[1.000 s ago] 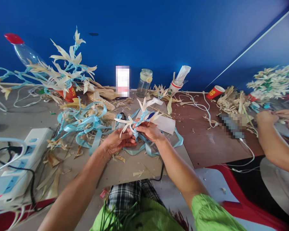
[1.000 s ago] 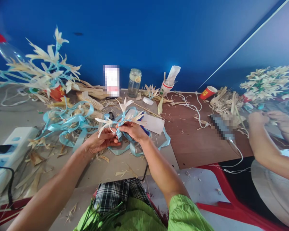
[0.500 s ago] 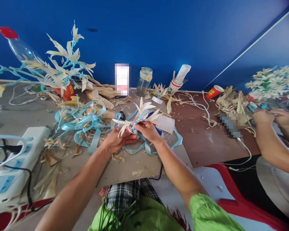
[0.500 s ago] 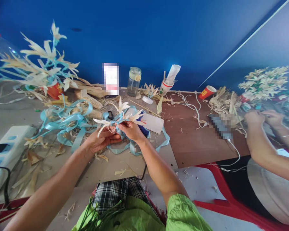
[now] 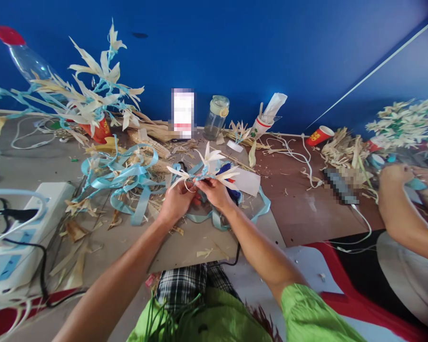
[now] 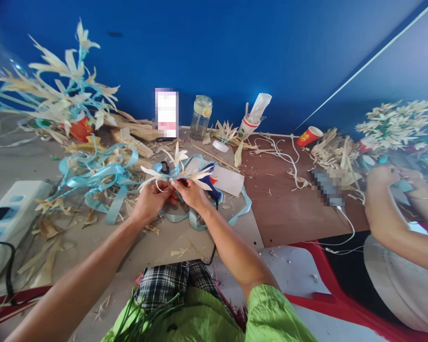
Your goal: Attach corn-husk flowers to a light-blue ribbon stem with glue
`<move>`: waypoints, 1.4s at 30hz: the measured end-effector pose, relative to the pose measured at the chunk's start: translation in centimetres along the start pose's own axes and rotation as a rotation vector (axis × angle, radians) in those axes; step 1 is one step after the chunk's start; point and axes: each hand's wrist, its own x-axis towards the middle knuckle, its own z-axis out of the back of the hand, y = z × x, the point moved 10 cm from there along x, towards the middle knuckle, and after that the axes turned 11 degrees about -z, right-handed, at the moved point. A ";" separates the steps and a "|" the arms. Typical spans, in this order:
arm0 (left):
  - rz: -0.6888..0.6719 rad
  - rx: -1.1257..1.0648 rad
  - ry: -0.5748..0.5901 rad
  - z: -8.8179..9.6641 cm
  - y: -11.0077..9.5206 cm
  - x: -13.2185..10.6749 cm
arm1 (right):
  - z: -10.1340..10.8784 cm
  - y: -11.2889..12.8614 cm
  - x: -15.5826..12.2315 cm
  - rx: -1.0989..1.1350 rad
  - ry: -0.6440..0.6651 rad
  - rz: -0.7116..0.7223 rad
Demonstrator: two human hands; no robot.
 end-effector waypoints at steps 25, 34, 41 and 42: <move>0.115 -0.250 -0.002 0.1 0.2 -0.2 | 0.7 0.0 0.0 0.264 -0.003 -0.061; 0.234 -0.385 0.122 -1.2 0.9 -0.6 | 0.7 0.2 0.1 0.201 0.017 -0.017; 0.226 -0.416 0.127 -1.3 0.5 -0.7 | 0.7 0.7 0.0 0.153 0.026 0.012; 0.244 -0.424 0.138 -1.4 0.5 -0.8 | 0.8 1.0 0.0 0.138 0.016 0.034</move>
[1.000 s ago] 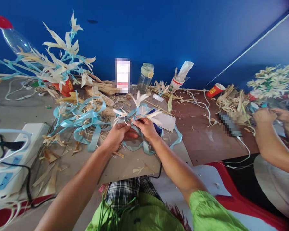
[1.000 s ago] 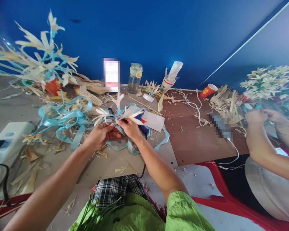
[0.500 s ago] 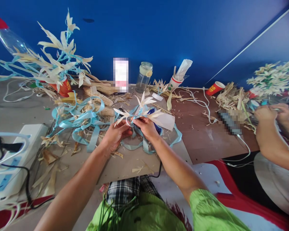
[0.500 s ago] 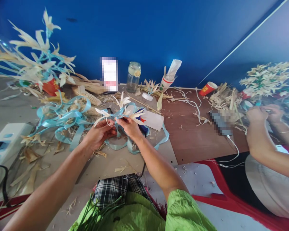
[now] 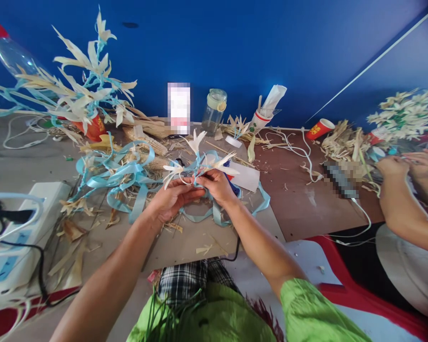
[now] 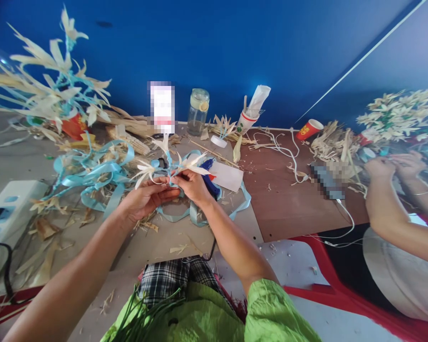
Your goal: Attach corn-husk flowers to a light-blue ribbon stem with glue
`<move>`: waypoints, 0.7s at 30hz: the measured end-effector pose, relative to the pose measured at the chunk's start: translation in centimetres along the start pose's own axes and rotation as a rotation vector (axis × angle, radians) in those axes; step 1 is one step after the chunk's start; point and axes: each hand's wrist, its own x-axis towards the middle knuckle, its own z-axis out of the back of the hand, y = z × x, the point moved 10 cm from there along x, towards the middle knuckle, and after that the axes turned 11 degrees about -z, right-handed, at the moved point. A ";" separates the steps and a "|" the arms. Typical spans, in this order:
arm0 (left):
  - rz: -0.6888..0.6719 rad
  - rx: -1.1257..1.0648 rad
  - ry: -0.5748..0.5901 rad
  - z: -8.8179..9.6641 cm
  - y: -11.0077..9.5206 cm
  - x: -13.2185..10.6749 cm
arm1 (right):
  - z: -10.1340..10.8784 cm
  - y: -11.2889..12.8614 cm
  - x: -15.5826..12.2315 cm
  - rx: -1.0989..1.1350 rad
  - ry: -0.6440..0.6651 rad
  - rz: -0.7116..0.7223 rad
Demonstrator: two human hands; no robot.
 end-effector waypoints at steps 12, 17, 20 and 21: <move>-0.212 0.269 -0.156 0.5 -1.3 0.5 | -0.4 -0.5 0.0 -0.306 -0.033 0.048; -0.319 0.400 -0.218 1.3 -1.9 0.2 | -0.5 -1.2 0.1 -0.284 -0.040 -0.018; -0.414 0.443 -0.180 0.9 -2.7 0.1 | -0.6 -1.4 0.0 -0.231 -0.014 -0.051; -0.437 0.434 -0.168 0.8 -3.0 0.0 | -0.6 -1.3 -0.1 -0.201 -0.004 -0.054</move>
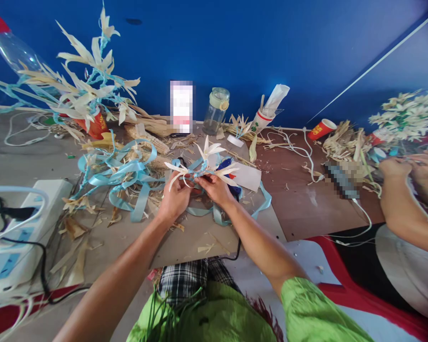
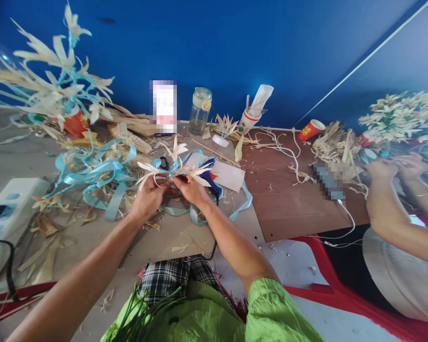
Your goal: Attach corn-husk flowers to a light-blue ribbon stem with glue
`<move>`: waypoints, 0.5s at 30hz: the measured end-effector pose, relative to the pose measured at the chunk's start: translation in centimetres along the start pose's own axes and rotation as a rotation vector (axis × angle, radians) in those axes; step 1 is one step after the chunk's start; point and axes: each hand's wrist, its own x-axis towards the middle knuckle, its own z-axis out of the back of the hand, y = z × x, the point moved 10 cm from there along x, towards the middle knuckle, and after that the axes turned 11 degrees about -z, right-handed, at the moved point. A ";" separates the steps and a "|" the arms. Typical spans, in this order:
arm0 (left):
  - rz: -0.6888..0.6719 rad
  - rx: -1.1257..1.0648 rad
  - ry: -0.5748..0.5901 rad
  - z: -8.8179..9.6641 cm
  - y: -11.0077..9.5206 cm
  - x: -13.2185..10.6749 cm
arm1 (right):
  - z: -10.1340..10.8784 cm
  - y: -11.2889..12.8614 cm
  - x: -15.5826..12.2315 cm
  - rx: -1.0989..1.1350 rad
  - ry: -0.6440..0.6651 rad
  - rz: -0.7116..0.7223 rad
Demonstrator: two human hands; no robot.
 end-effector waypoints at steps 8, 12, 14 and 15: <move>0.071 -0.201 0.141 -1.6 -0.6 -0.5 | 0.6 1.2 -0.4 0.199 0.040 0.044; 0.247 -0.346 0.211 -2.4 0.6 -1.0 | 0.2 1.3 -0.5 0.256 0.060 0.036; 0.290 -0.380 0.204 -2.3 0.8 -1.0 | 0.4 1.7 -0.5 0.240 0.035 0.082; 0.290 -0.390 0.202 -2.2 0.8 -0.9 | 0.7 1.9 -0.5 0.230 0.015 0.107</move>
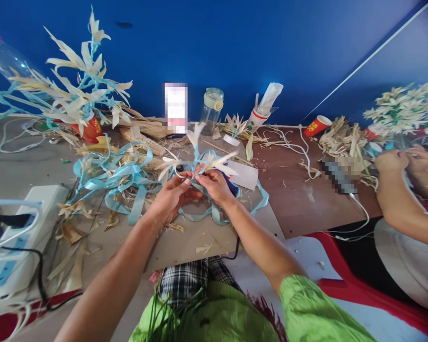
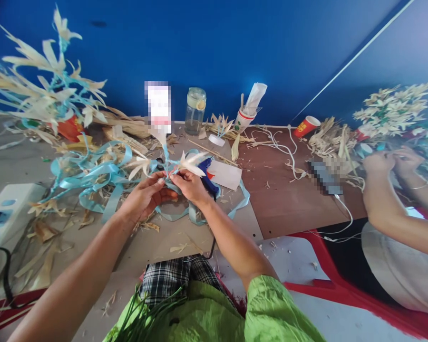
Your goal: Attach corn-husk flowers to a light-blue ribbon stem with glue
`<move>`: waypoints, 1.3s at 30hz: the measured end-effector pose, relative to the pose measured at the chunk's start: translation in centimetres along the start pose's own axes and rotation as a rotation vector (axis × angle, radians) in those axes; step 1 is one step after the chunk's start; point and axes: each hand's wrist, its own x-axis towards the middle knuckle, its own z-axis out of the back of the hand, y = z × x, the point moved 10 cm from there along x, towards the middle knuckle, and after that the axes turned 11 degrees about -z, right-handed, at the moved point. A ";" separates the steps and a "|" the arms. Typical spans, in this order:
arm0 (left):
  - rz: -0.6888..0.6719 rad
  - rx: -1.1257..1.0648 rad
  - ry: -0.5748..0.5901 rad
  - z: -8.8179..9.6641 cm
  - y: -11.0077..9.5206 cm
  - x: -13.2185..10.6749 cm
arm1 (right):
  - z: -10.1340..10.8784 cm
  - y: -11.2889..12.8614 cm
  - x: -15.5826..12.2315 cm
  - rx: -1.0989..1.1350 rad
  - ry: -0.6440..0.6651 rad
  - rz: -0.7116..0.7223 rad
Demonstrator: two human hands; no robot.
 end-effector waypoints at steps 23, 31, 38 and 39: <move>0.097 -0.059 -0.146 1.7 0.9 0.0 | -0.1 0.3 0.0 -0.142 -0.002 0.037; 0.082 -0.066 -0.116 1.4 1.1 0.3 | 0.0 0.5 -0.1 -0.243 -0.007 0.035; 0.062 -0.088 -0.072 0.6 0.5 0.0 | 0.7 1.7 -0.4 -0.338 -0.103 0.100; 0.077 -0.070 -0.092 0.8 0.7 -0.1 | 0.6 1.8 -0.5 -0.361 -0.096 0.101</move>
